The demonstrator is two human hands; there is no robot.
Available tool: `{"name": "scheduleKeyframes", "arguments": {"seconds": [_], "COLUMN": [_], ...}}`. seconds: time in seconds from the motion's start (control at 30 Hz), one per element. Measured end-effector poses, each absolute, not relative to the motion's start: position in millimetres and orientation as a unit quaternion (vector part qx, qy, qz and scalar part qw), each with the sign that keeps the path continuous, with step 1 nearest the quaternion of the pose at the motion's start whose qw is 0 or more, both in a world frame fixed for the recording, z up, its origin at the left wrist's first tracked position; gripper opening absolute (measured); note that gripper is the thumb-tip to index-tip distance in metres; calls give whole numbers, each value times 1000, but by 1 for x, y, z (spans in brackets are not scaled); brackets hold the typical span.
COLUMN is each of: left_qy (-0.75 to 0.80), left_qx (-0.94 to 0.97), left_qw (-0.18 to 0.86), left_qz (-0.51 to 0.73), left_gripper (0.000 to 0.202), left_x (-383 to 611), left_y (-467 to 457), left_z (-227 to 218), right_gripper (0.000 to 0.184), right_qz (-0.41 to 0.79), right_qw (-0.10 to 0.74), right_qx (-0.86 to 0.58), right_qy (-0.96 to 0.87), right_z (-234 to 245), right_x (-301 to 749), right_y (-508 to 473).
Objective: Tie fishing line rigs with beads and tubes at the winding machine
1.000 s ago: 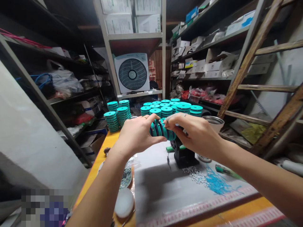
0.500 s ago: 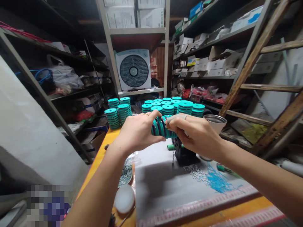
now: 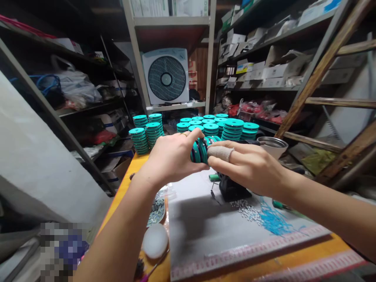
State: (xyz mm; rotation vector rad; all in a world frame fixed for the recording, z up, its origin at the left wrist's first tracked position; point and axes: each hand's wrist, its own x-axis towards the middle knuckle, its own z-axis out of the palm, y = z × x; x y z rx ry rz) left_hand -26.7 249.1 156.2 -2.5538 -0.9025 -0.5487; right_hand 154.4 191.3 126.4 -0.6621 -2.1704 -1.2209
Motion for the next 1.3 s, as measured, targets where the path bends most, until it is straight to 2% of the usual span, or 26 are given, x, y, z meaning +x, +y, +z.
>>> {"name": "scheduleKeyframes", "arguments": {"seconds": [0.27, 0.37, 0.43, 0.47, 0.53, 0.63, 0.7, 0.93, 1.1, 1.23, 1.3], "left_qy": [-321, -325, -334, -341, -355, -363, -365, -371, -372, -386, -388], "left_qx": [-903, -904, -904, -902, -899, -900, -901, -885, -883, -883, -885], "left_qw": [202, 200, 197, 196, 193, 184, 185, 229, 223, 195, 178], "left_qz": [-201, -191, -182, -178, -169, -156, -147, -165, -179, -183, -185], "left_gripper": [51, 53, 57, 60, 65, 73, 77, 79, 78, 73, 72], "left_x": [-27, -26, -25, -25, -24, -23, -22, -27, -34, -34, -34], "left_y": [251, 249, 248, 247, 245, 245, 245, 238, 239, 241, 241], "left_z": [154, 156, 157, 158, 159, 161, 162, 162, 157, 156, 156], "right_gripper": [19, 28, 37, 38, 28, 9, 7, 9, 14, 22, 22], "right_qz": [-449, -426, -394, -366, -271, -79, -20, -24, -49, -55, -54], "right_qw": [242, 200, 207, 221, 237, 199, 183, 219, 238, 247, 283], "right_qx": [-239, -279, -313, -339, -415, -522, -555, -588, -588, -572, -539], "right_qy": [-826, -837, -839, -838, -835, -825, -811, -778, -772, -780, -792], "right_z": [115, 101, 86, 78, 60, 37, 25, 4, -6, 3, 17], "right_x": [164, 172, 180, 184, 193, 201, 202, 193, 186, 183, 182], "right_y": [182, 168, 157, 152, 141, 131, 129, 134, 129, 124, 123]}}
